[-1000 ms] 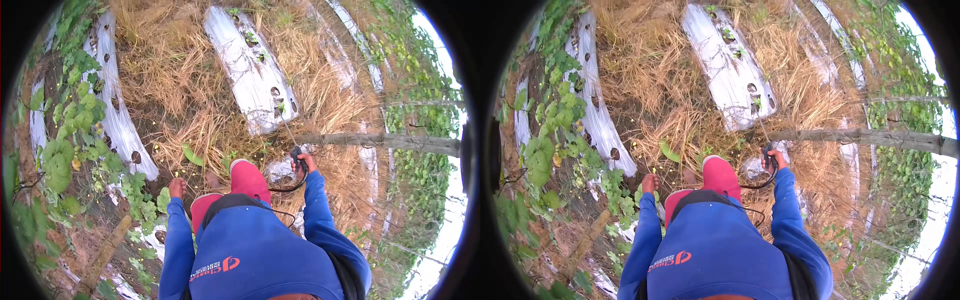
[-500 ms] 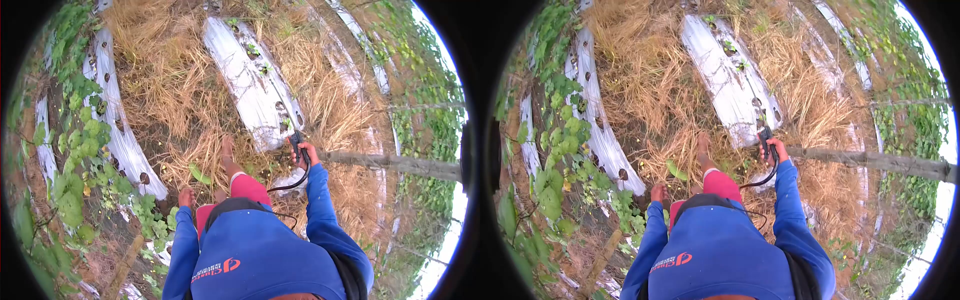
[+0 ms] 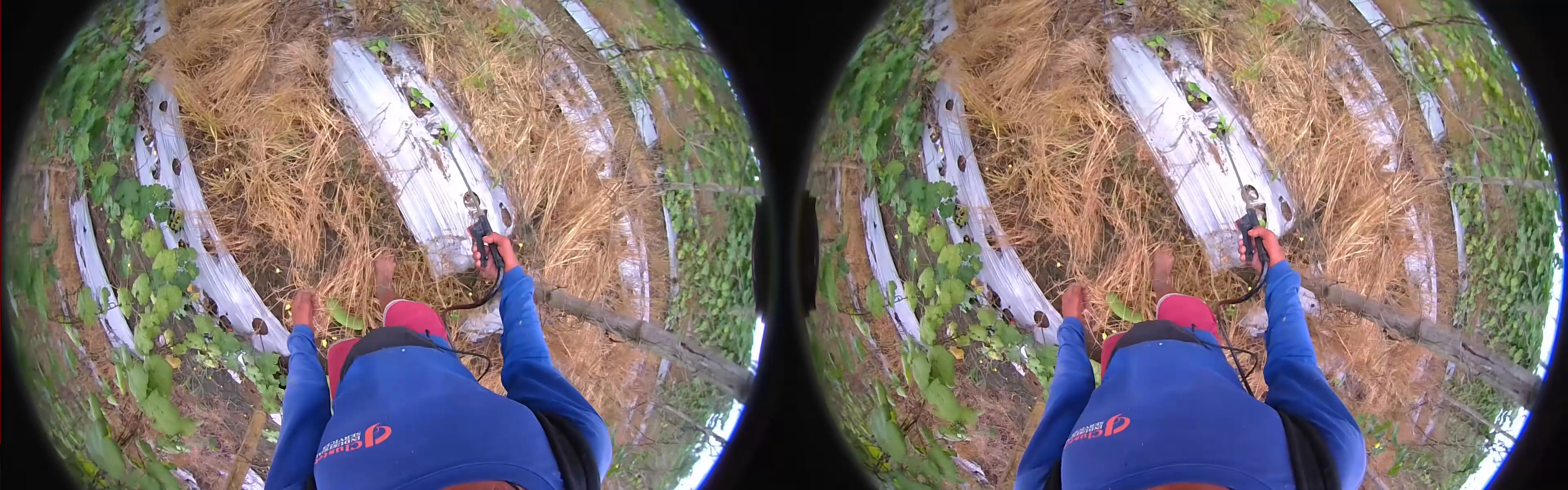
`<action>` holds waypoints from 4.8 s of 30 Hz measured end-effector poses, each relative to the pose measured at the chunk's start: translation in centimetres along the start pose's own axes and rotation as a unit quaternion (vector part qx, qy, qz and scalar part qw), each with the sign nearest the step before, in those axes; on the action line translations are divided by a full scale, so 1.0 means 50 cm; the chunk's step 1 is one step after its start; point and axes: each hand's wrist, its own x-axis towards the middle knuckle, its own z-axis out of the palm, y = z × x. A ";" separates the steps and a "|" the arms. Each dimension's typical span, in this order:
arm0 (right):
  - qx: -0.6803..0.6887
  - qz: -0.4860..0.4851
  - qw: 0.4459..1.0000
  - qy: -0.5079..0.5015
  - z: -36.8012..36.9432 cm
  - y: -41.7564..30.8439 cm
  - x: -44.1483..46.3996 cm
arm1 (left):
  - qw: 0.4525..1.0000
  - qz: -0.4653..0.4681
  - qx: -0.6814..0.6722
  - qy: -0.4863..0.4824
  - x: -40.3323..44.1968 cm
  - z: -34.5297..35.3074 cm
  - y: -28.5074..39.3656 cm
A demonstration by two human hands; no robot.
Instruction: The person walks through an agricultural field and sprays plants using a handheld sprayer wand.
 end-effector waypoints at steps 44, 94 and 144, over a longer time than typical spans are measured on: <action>-0.059 -0.008 0.997 0.046 0.382 -0.171 0.163 | 0.997 -0.034 -0.065 -0.023 0.292 -0.070 0.243; -0.091 -0.037 0.995 0.010 0.668 -0.271 0.349 | 0.995 -0.029 -0.093 -0.015 0.463 -0.165 0.367; -0.040 -0.019 0.996 0.073 0.869 -0.438 0.669 | 0.994 0.091 0.008 0.061 0.775 -0.205 1.065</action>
